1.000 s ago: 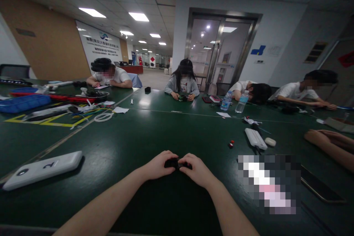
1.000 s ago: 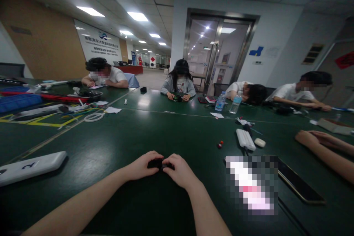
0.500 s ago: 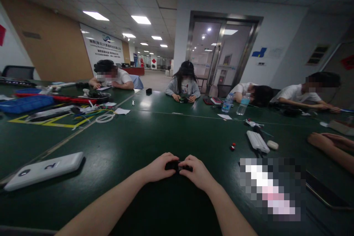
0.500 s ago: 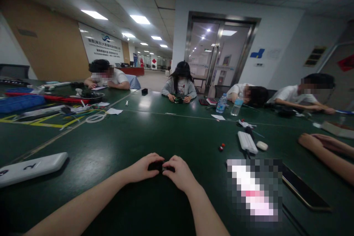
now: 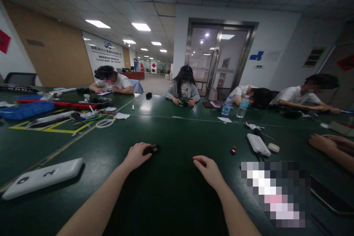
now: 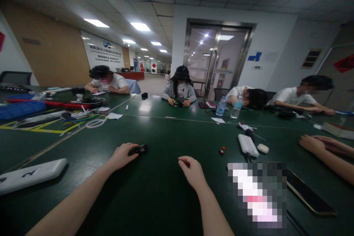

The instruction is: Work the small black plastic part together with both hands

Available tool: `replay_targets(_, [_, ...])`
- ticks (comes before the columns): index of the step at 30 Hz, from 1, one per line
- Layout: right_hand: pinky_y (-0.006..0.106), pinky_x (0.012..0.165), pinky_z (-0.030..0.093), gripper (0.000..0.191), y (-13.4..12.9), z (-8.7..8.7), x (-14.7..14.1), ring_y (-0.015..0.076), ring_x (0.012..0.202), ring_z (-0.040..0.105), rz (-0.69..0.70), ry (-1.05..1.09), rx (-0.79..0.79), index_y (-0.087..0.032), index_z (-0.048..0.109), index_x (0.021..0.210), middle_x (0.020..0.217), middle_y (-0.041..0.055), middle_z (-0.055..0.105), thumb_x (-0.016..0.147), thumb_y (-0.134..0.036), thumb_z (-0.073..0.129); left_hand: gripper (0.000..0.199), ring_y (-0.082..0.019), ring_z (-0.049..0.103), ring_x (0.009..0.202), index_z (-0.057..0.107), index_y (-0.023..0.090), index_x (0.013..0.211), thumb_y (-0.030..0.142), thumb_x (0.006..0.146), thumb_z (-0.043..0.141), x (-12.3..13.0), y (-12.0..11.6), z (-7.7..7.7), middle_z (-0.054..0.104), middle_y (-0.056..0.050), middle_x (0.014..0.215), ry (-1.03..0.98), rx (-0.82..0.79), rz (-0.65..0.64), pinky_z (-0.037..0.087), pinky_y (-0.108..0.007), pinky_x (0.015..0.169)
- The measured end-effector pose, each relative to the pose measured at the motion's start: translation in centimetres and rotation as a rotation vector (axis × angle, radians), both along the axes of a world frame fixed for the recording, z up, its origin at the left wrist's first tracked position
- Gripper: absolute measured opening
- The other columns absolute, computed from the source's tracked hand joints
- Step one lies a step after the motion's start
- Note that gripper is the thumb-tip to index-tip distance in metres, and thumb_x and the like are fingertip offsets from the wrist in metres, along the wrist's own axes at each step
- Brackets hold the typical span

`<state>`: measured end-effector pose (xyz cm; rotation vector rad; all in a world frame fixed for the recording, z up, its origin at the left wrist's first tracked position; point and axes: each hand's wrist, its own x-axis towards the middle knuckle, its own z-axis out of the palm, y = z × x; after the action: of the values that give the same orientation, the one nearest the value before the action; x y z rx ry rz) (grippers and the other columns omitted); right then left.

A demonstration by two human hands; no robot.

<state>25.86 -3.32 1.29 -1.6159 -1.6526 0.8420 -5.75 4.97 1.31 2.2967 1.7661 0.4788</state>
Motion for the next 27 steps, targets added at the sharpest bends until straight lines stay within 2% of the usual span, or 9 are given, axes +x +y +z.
replay_targets(3, [0.031, 0.083, 0.046, 0.029, 0.3, -0.3, 0.5, 0.0187, 0.096, 0.06, -0.025, 0.025, -0.032, -0.021, 0.064, 0.107, 0.102, 0.0036, 0.065, 0.084, -0.033, 0.05, 0.051, -0.032, 0.052, 0.109, 0.06, 0.021, 0.119, 0.048, 0.077, 0.049, -4.7, 1.6, 0.1, 0.059, -0.012, 0.12, 0.022, -0.069, 0.457, 0.042, -0.041, 0.085])
replay_targets(5, [0.031, 0.084, 0.046, 0.027, 0.2, -0.4, 0.4, 0.0189, 0.096, 0.06, -0.011, 0.015, -0.05, -0.022, 0.064, 0.105, 0.102, 0.003, 0.065, 0.083, -0.032, 0.051, 0.056, -0.036, 0.052, 0.108, 0.059, 0.019, 0.12, 0.052, 0.078, 0.045, -6.9, 2.0, 0.1, 0.059, -0.017, 0.118, -0.019, -0.094, 0.798, 0.043, -0.044, 0.082])
replay_targets(6, [0.031, 0.085, 0.046, 0.027, 0.2, -0.3, 0.3, 0.0189, 0.096, 0.061, -0.005, 0.009, -0.055, -0.022, 0.065, 0.104, 0.101, 0.0028, 0.066, 0.083, -0.031, 0.052, 0.057, -0.037, 0.051, 0.109, 0.059, 0.018, 0.12, 0.053, 0.078, 0.044, -7.6, 2.0, 0.0, 0.057, -0.018, 0.119, -0.041, -0.076, 0.924, 0.042, -0.046, 0.083])
replay_targets(8, [0.031, 0.085, 0.045, 0.027, 0.1, -0.2, 0.2, 0.0188, 0.096, 0.061, 0.001, -0.002, -0.062, -0.022, 0.065, 0.104, 0.102, 0.0026, 0.066, 0.083, -0.031, 0.052, 0.057, -0.038, 0.048, 0.113, 0.058, 0.016, 0.12, 0.052, 0.079, 0.042, -8.3, 1.9, -0.2, 0.055, -0.021, 0.122, -0.078, -0.033, 1.037, 0.04, -0.048, 0.086])
replay_targets(15, [0.031, 0.085, 0.045, 0.026, 0.2, -0.2, 0.3, 0.0185, 0.097, 0.061, 0.023, -0.019, -0.076, -0.023, 0.065, 0.104, 0.102, 0.0019, 0.066, 0.083, -0.03, 0.052, 0.053, -0.038, 0.046, 0.114, 0.061, 0.01, 0.114, 0.043, 0.08, 0.037, -7.8, 1.6, -0.6, 0.054, -0.023, 0.121, -0.113, 0.011, 1.049, 0.038, -0.048, 0.087])
replay_targets(20, [0.031, 0.084, 0.046, 0.027, 0.0, 0.0, 0.2, 0.0181, 0.097, 0.061, 0.019, -0.028, -0.094, -0.023, 0.064, 0.105, 0.104, 0.0022, 0.066, 0.083, -0.03, 0.051, 0.051, -0.038, 0.047, 0.112, 0.061, 0.01, 0.113, 0.04, 0.078, 0.04, -7.7, 1.4, -0.2, 0.054, -0.022, 0.12, -0.128, -0.01, 1.035, 0.038, -0.048, 0.087])
replay_targets(27, [0.031, 0.085, 0.045, 0.027, 0.1, 0.0, 0.2, 0.0186, 0.099, 0.06, 0.018, -0.036, -0.116, -0.023, 0.064, 0.106, 0.105, 0.0023, 0.066, 0.083, -0.031, 0.052, 0.054, -0.038, 0.043, 0.117, 0.057, 0.015, 0.121, 0.044, 0.079, 0.039, -7.9, 1.5, -0.2, 0.051, -0.021, 0.125, -0.155, -0.041, 1.036, 0.036, -0.049, 0.09])
